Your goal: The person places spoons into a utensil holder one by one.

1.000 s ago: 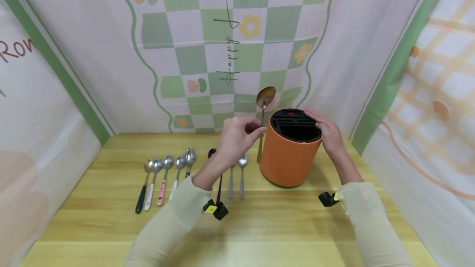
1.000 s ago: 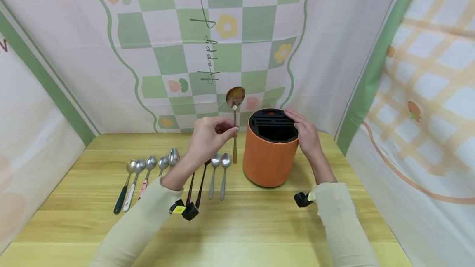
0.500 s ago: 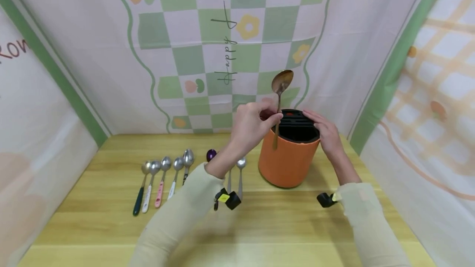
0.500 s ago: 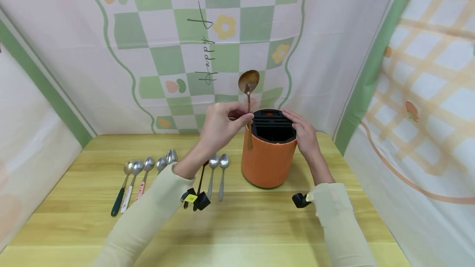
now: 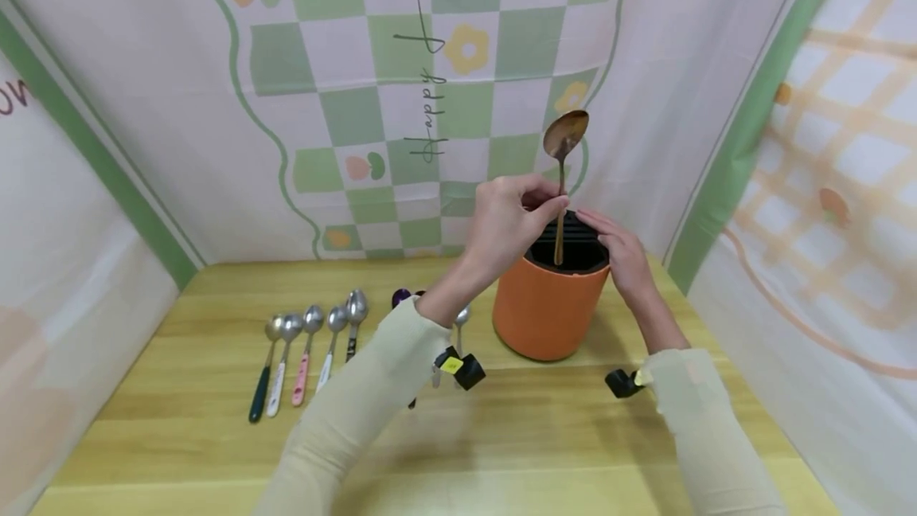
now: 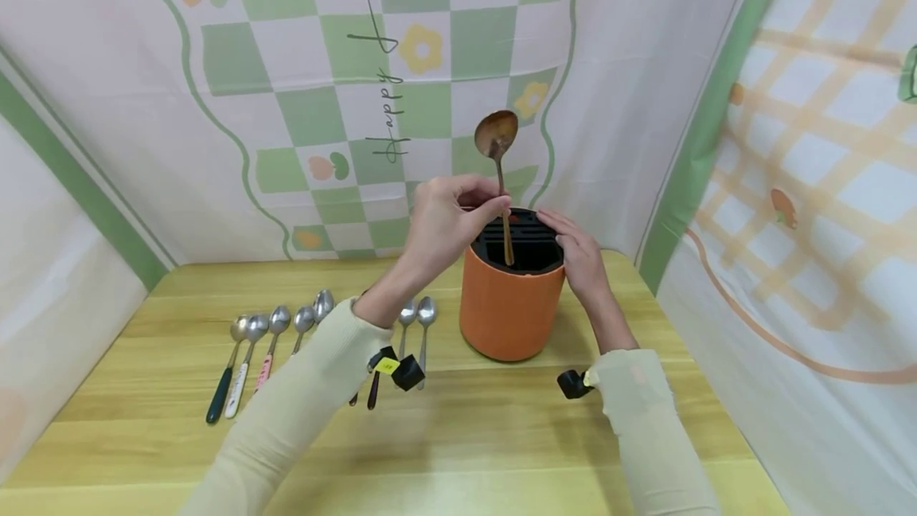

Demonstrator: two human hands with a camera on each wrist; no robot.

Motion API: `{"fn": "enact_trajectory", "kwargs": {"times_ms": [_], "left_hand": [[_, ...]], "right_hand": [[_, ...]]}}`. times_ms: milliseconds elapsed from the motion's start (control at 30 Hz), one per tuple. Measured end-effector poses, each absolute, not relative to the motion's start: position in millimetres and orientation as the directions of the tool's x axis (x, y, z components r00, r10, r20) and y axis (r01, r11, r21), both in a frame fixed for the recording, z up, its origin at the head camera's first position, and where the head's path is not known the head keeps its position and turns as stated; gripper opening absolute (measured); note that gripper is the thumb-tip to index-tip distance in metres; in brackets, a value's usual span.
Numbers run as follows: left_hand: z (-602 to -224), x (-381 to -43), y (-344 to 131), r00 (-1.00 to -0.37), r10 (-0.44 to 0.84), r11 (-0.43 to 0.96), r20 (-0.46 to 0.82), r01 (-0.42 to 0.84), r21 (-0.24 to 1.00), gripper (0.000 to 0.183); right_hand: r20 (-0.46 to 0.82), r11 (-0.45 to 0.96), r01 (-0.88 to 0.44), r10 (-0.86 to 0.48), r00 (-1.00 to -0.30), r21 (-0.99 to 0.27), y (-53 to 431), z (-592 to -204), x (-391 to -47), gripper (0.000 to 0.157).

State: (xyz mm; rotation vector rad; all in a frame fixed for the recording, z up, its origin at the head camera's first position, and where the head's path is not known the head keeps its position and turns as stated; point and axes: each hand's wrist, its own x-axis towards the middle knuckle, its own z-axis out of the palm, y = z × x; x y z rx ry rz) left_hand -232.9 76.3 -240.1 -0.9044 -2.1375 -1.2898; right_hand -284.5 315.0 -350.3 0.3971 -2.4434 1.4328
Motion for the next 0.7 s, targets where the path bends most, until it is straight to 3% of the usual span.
{"fn": "enact_trajectory", "kwargs": {"times_ms": [433, 700], "left_hand": [[-253.0, -258.1, 103.5, -0.669, 0.324, 0.431, 0.669, 0.734, 0.525, 0.012], [-271.5, -275.1, 115.3, -0.716, 0.351, 0.432, 0.603, 0.695, 0.574, 0.011]], "right_hand": [[0.395, 0.443, -0.389, -0.082, -0.915, -0.808, 313.9, -349.6, -283.4, 0.046], [0.415, 0.44, -0.399, -0.065, -0.908, -0.805, 311.9, -348.8, -283.3, 0.043]]}}
